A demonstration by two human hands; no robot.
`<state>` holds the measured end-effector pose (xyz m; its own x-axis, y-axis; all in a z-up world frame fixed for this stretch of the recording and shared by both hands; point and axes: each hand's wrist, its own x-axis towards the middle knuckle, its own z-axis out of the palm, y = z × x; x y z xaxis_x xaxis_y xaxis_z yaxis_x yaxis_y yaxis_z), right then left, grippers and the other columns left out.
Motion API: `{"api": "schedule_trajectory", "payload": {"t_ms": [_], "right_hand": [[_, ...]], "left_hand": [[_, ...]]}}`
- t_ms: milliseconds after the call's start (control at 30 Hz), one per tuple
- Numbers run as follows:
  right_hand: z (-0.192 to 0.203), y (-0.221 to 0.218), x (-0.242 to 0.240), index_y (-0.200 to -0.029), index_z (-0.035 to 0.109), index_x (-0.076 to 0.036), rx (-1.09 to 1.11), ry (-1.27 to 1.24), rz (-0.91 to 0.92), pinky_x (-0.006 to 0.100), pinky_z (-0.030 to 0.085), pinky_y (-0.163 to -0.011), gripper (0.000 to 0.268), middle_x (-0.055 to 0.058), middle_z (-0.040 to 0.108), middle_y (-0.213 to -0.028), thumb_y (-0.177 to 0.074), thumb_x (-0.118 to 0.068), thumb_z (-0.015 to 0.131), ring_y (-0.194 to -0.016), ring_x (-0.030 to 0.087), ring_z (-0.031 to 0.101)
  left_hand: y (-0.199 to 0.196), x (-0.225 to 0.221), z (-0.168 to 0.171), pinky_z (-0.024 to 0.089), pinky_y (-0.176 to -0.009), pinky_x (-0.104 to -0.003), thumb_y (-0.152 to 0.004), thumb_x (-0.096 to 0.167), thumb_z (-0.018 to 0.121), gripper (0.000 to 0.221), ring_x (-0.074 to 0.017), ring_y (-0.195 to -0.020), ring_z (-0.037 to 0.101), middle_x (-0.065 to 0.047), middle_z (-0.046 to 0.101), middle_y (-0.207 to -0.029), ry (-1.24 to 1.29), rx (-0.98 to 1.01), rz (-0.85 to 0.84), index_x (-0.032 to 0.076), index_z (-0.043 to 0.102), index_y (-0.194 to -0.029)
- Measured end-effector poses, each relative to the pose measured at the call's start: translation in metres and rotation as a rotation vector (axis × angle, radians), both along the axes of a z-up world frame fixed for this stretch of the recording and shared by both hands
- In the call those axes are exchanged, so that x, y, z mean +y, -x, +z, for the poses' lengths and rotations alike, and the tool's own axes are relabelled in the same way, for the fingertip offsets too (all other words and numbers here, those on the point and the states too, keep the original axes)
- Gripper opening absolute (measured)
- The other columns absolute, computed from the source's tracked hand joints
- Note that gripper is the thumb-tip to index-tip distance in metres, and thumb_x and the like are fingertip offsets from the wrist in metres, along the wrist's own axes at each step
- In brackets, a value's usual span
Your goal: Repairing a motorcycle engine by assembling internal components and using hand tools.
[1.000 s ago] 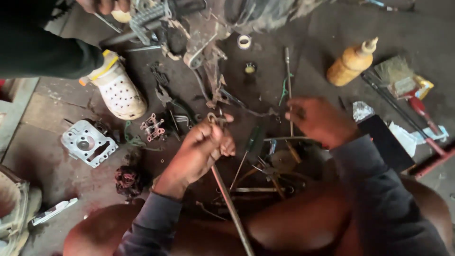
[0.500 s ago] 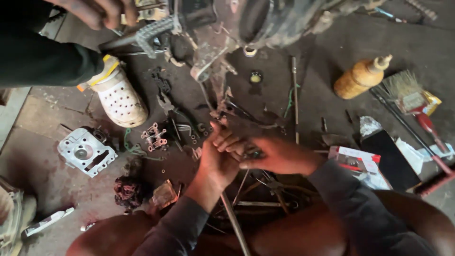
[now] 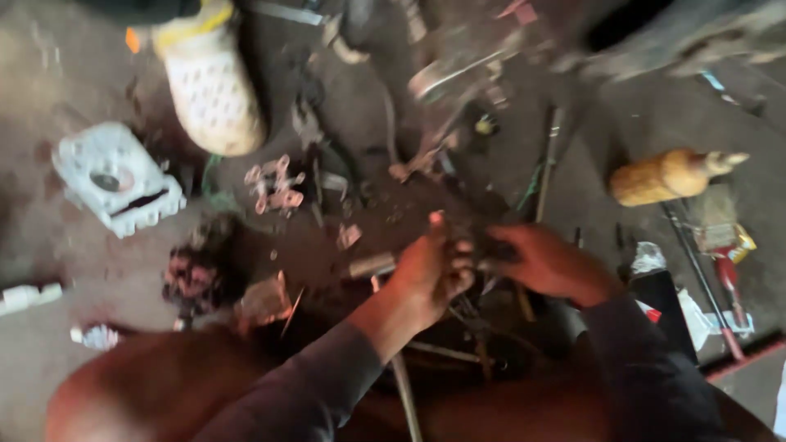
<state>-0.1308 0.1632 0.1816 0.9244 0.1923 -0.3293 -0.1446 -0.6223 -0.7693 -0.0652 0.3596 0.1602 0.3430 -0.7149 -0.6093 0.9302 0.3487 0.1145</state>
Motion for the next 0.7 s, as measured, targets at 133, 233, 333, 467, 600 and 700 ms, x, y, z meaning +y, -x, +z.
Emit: {"api": "schedule_trajectory", "payload": {"t_ms": [133,233,333,467,600,700], "right_hand": [[0.014,-0.006,0.017,-0.112,0.071,-0.004,-0.007,0.254,-0.098,0.041,0.055,-0.083,0.025,0.015,0.073,-0.107,-0.089,-0.015,0.071,-0.099,0.031,0.072],[0.005,-0.008,0.021,-0.106,0.070,-0.002,-0.107,0.282,-0.072,0.043,0.054,-0.080,0.021,0.016,0.071,-0.101,-0.089,-0.015,0.070,-0.094,0.037,0.070],[0.003,-0.012,0.037,-0.105,0.069,-0.003,-0.151,0.371,-0.075,0.044,0.053,-0.080,0.024,0.016,0.068,-0.100,-0.083,-0.011,0.072,-0.094,0.037,0.066],[-0.005,-0.017,0.048,-0.099,0.072,-0.007,-0.173,0.514,-0.023,0.046,0.051,-0.084,0.020,0.011,0.071,-0.098,-0.079,-0.006,0.072,-0.098,0.036,0.063],[0.000,-0.010,0.041,-0.102,0.073,-0.008,-0.307,0.579,-0.024,0.046,0.050,-0.089,0.043,0.012,0.069,-0.107,-0.061,0.006,0.066,-0.106,0.039,0.060],[0.030,-0.010,0.052,-0.111,0.070,-0.008,-0.322,0.492,-0.089,0.045,0.051,-0.089,0.047,0.013,0.065,-0.117,-0.068,0.009,0.063,-0.113,0.038,0.060]], "left_hand": [[0.007,0.001,-0.017,0.046,-0.061,-0.028,-0.107,0.056,0.037,0.046,-0.0120,-0.064,0.050,0.002,0.059,-0.075,-0.201,-0.017,-0.095,0.016,0.059,-0.098],[0.006,0.004,-0.017,0.049,-0.063,-0.030,-0.109,0.054,0.031,0.049,-0.0124,-0.065,0.052,0.002,0.060,-0.077,-0.230,-0.021,-0.139,0.015,0.058,-0.097],[0.001,0.010,-0.003,0.048,-0.062,-0.030,-0.108,0.057,0.025,0.054,-0.0114,-0.063,0.049,0.002,0.058,-0.075,-0.242,-0.073,-0.155,0.016,0.057,-0.096],[0.006,0.012,-0.005,0.049,-0.063,-0.029,-0.108,0.059,0.022,0.056,-0.0111,-0.064,0.051,0.002,0.058,-0.075,-0.251,-0.013,-0.181,0.017,0.059,-0.097],[0.015,0.000,-0.012,0.048,-0.060,-0.029,-0.106,0.057,0.030,0.050,-0.0134,-0.064,0.052,0.000,0.059,-0.076,-0.200,0.029,-0.097,0.016,0.057,-0.095],[0.012,0.001,-0.016,0.047,-0.058,-0.029,-0.105,0.056,0.034,0.047,-0.0147,-0.064,0.053,-0.002,0.060,-0.076,-0.179,0.038,-0.056,0.015,0.055,-0.094]]}}
